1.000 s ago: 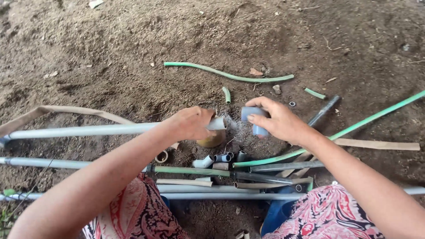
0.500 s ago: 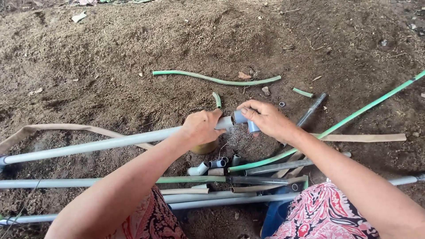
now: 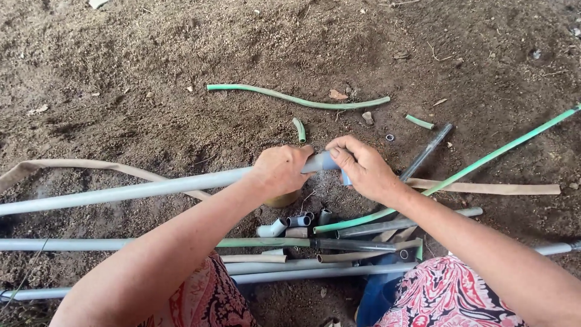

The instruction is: The person assembles a plumbing system by connecting various PVC pipes and fittings. They insert a long pipe into a T-junction, attach elbows, and connect a green hose to the assembly.

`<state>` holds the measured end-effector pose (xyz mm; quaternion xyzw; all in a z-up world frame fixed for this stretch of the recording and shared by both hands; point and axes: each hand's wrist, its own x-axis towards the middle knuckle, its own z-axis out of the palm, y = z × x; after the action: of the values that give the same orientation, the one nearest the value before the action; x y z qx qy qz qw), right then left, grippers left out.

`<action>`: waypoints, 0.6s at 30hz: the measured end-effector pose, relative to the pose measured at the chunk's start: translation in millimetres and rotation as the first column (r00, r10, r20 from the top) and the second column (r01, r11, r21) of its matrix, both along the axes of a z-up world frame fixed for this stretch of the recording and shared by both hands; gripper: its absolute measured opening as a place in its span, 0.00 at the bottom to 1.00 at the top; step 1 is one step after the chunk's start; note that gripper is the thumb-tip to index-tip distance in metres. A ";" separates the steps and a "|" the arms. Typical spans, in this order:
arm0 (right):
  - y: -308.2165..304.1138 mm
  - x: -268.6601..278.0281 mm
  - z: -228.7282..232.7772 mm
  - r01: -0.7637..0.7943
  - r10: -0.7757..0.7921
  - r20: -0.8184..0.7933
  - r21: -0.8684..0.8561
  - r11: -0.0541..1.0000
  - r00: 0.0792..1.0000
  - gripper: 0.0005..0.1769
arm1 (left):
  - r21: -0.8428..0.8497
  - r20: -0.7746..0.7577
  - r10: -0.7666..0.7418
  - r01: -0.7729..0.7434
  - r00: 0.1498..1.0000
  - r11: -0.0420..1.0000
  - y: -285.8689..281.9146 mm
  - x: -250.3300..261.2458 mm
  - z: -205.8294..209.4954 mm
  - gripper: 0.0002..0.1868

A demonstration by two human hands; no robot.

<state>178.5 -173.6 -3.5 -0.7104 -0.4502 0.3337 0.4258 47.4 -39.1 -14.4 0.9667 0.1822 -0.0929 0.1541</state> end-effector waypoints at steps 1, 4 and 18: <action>1.9 -1.1 -1.8 -0.008 0.007 0.018 0.019 1.000 1.000 0.16 | 0.020 0.006 -0.013 0.013 1.000 1.000 0.5 1.1 -2.3 0.17; 4.3 -1.0 -9.5 0.024 -0.026 0.043 0.033 0.999 0.999 0.15 | 0.008 0.017 -0.011 0.011 1.000 1.000 0.7 2.2 -5.1 0.16; 3.8 -0.9 -0.1 -0.037 0.027 -0.082 -0.117 0.992 0.996 0.20 | 0.019 -0.023 -0.069 0.069 0.997 0.997 -1.1 -1.9 11.7 0.15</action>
<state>177.6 -169.9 -3.6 -0.7131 -0.4235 0.3947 0.3954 45.5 -40.2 -2.7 0.9728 0.1511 -0.1070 0.1393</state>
